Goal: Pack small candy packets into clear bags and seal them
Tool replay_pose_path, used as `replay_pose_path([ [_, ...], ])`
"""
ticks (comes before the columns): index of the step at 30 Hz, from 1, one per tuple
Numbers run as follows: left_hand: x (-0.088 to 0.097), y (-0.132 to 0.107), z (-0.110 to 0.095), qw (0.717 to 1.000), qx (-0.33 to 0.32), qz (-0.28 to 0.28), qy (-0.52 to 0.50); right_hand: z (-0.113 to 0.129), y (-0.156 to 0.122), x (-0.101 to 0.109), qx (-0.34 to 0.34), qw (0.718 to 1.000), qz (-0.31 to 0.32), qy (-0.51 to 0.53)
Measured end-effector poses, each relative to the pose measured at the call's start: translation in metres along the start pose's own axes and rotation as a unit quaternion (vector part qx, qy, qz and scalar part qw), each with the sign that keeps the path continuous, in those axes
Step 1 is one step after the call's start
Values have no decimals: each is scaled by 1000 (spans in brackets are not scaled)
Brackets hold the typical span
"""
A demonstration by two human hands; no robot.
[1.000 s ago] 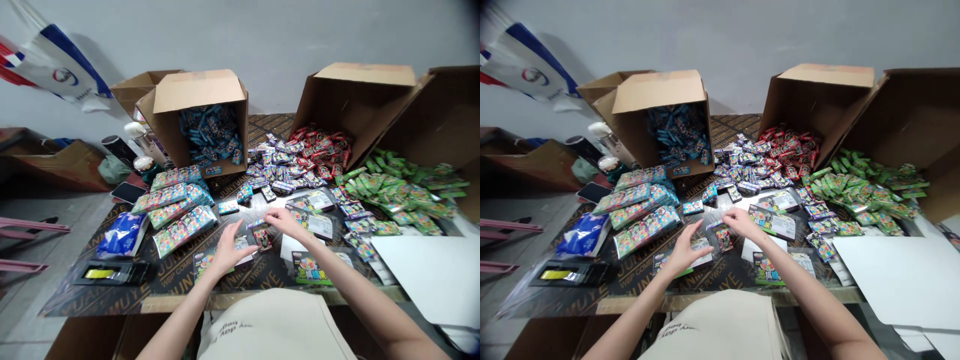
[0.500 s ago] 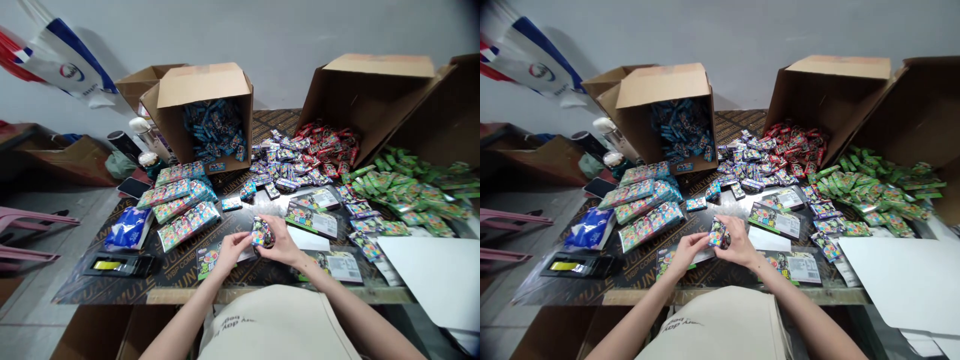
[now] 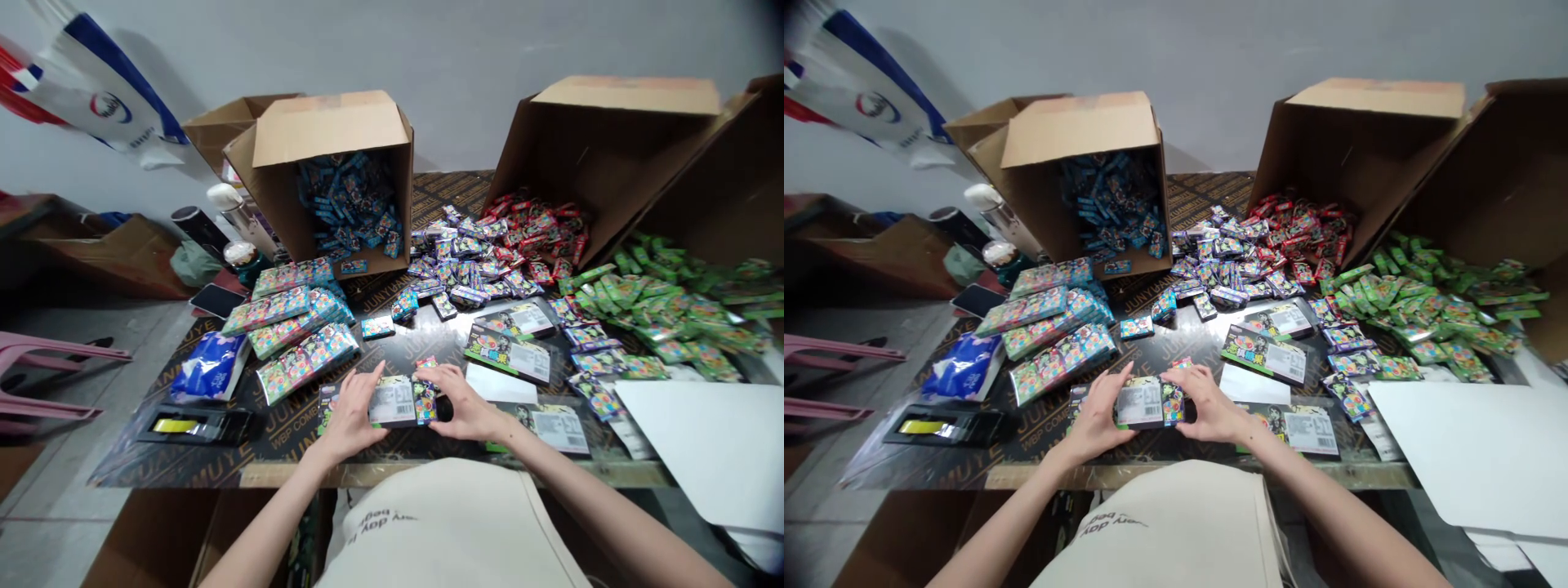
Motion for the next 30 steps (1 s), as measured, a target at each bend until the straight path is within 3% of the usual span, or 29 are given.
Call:
replay_pose_path([
  [3, 5, 1, -1, 1000, 0, -14, 2, -3, 1, 3, 1, 1000, -1, -13],
  [8, 13, 4, 7, 994, 73, -61, -50, -7, -7, 7, -82, 986, -131, -56],
  [15, 8, 3, -2, 989, 91, -33, -108, 18, 2, -17, -34, 998, -40, -16],
  [20, 3, 1, 9, 990, 118, -32, -69, -19, -2, 5, -89, 994, -60, -17],
  [23, -8, 0, 21, 993, 115, 7, 6, -46, -4, 7, -93, 995, 16, -44],
  [25, -14, 0, 25, 992, 112, 33, 46, -54, -4, 5, -79, 996, 52, -6],
  [28, -13, 3, 15, 994, 104, 16, 38, -53, 1, 10, -95, 989, -4, 113],
  [30, -6, 8, -3, 996, 83, -13, -17, -48, 6, 10, -132, 965, -10, 226],
])
Point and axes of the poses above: each hand's wrist, its own y-axis towards the middle knuckle, its own x-axis out of the back of the hand, z = x × y, the point moved 5 cm from there along y, towards the middle knuckle, and after that the axes turned 10 degrees about x, right-handed, at the moved point
